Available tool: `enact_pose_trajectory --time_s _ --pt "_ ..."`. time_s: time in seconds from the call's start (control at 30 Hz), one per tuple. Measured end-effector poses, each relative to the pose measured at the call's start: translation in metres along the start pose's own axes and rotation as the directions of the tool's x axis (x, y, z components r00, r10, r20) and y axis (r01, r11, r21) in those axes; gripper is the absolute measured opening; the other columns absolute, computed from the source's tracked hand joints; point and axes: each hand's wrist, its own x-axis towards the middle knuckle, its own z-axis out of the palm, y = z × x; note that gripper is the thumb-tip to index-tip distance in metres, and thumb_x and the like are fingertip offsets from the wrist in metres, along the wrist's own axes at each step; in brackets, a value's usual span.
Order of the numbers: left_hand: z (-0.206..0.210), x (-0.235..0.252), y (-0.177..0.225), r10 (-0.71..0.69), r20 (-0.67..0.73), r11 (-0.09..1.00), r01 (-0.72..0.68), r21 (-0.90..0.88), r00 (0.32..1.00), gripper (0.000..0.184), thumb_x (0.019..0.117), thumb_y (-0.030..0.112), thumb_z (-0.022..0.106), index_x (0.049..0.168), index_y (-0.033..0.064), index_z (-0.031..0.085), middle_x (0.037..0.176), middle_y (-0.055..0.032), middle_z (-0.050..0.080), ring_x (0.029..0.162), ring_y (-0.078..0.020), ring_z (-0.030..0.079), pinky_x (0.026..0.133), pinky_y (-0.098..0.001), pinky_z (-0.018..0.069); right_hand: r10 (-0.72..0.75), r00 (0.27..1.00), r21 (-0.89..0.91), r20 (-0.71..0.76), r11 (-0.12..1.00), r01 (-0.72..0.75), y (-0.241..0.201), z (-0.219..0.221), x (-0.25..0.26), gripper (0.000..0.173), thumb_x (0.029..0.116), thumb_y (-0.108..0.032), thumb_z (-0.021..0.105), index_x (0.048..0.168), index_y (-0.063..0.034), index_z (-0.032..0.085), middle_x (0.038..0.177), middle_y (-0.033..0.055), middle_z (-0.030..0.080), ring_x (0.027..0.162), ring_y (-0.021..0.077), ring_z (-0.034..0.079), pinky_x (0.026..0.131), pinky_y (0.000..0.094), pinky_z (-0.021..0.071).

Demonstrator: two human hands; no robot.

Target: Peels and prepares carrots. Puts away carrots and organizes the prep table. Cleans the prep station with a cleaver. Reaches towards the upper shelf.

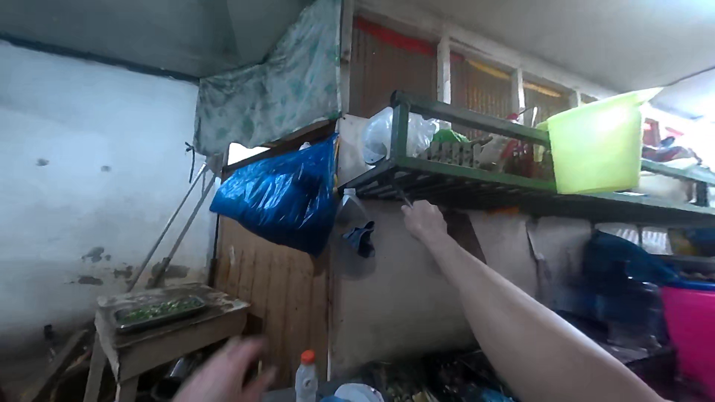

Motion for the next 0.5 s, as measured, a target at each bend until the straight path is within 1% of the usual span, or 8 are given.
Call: enact_pose_trajectory --time_s 0.07,0.1,0.2,0.27,0.33,0.4,0.43,0.5 --pt "-0.071 0.098 0.040 0.025 -0.134 0.983 -0.049 -0.176 0.991 0.040 0.1023 0.036 0.062 0.133 0.0106 0.063 0.115 -0.0121 0.070 0.101 -0.0267 0.070 0.090 -0.0518 0.0579 -0.052 0.999 -0.006 -0.009 0.999 0.052 -0.001 0.001 0.008 0.048 0.1103 -0.039 0.042 0.116 0.0007 0.067 0.122 0.0239 0.067 0.118 0.0404 0.065 0.094 0.0608 0.0521" --pt "-0.097 0.136 0.067 0.010 -0.171 0.949 -0.064 -0.310 0.985 0.037 0.1051 0.032 0.059 0.134 0.0084 0.061 0.112 -0.0135 0.070 0.095 -0.0265 0.070 0.085 -0.0507 0.0587 -0.080 0.997 -0.008 -0.008 0.997 0.080 -0.003 0.000 0.011 0.049 0.1109 -0.039 0.040 0.119 0.0017 0.067 0.127 0.0245 0.066 0.123 0.0404 0.062 0.099 0.0602 0.0502" --pt "-0.135 0.225 0.139 -0.069 -0.222 0.807 -0.077 -0.586 0.973 0.050 0.1069 0.035 0.054 0.145 0.0033 0.047 0.120 -0.0211 0.066 0.103 -0.0320 0.069 0.087 -0.0509 0.0578 -0.141 0.990 0.020 -0.010 0.990 0.141 -0.007 0.006 0.016 0.050 0.1119 -0.035 0.040 0.125 0.0057 0.065 0.130 0.0281 0.063 0.126 0.0423 0.060 0.103 0.0598 0.0474" --pt "-0.142 0.276 0.173 -0.119 -0.236 0.772 -0.060 -0.632 0.964 0.062 0.1044 0.041 0.057 0.150 0.0028 0.040 0.134 -0.0244 0.058 0.117 -0.0356 0.064 0.094 -0.0525 0.0555 -0.212 0.977 0.048 -0.031 0.976 0.213 -0.006 0.009 0.020 0.045 0.1113 -0.030 0.042 0.126 0.0074 0.064 0.132 0.0291 0.062 0.126 0.0433 0.059 0.104 0.0594 0.0469" --pt "-0.145 0.312 0.202 -0.155 -0.239 0.773 -0.033 -0.634 0.959 0.063 0.1032 0.044 0.059 0.148 0.0017 0.044 0.139 -0.0248 0.053 0.122 -0.0366 0.058 0.098 -0.0534 0.0520 -0.274 0.959 0.086 -0.070 0.956 0.279 -0.004 0.013 0.030 0.039 0.1074 -0.023 0.051 0.134 0.0054 0.059 0.132 0.0289 0.061 0.124 0.0449 0.060 0.102 0.0614 0.0477" --pt "-0.149 0.333 0.223 -0.105 -0.189 0.792 -0.033 -0.609 0.976 0.059 0.1068 0.043 0.051 0.152 0.0058 0.040 0.150 -0.0239 0.044 0.131 -0.0378 0.051 0.103 -0.0544 0.0478 -0.246 0.967 0.115 -0.061 0.961 0.252 -0.007 0.012 0.039 0.041 0.1035 -0.019 0.056 0.139 0.0010 0.055 0.132 0.0272 0.062 0.122 0.0443 0.061 0.097 0.0623 0.0508" --pt "-0.153 0.339 0.234 -0.066 -0.174 0.810 -0.049 -0.585 0.983 0.056 0.1083 0.041 0.046 0.154 0.0093 0.038 0.151 -0.0226 0.042 0.129 -0.0364 0.051 0.101 -0.0526 0.0480 -0.242 0.969 0.121 -0.053 0.961 0.247 -0.008 0.008 0.042 0.040 0.1033 -0.020 0.057 0.137 0.0014 0.057 0.132 0.0267 0.062 0.122 0.0436 0.061 0.097 0.0621 0.0507" --pt "-0.156 0.346 0.256 -0.041 -0.153 0.837 -0.050 -0.544 0.987 0.048 0.1093 0.041 0.041 0.153 0.0195 0.038 0.145 -0.0158 0.047 0.117 -0.0279 0.059 0.090 -0.0397 0.0549 -0.271 0.961 0.095 -0.052 0.957 0.275 -0.005 0.002 0.048 0.035 0.1050 -0.022 0.056 0.128 0.0034 0.062 0.128 0.0264 0.063 0.120 0.0426 0.062 0.094 0.0616 0.0520"
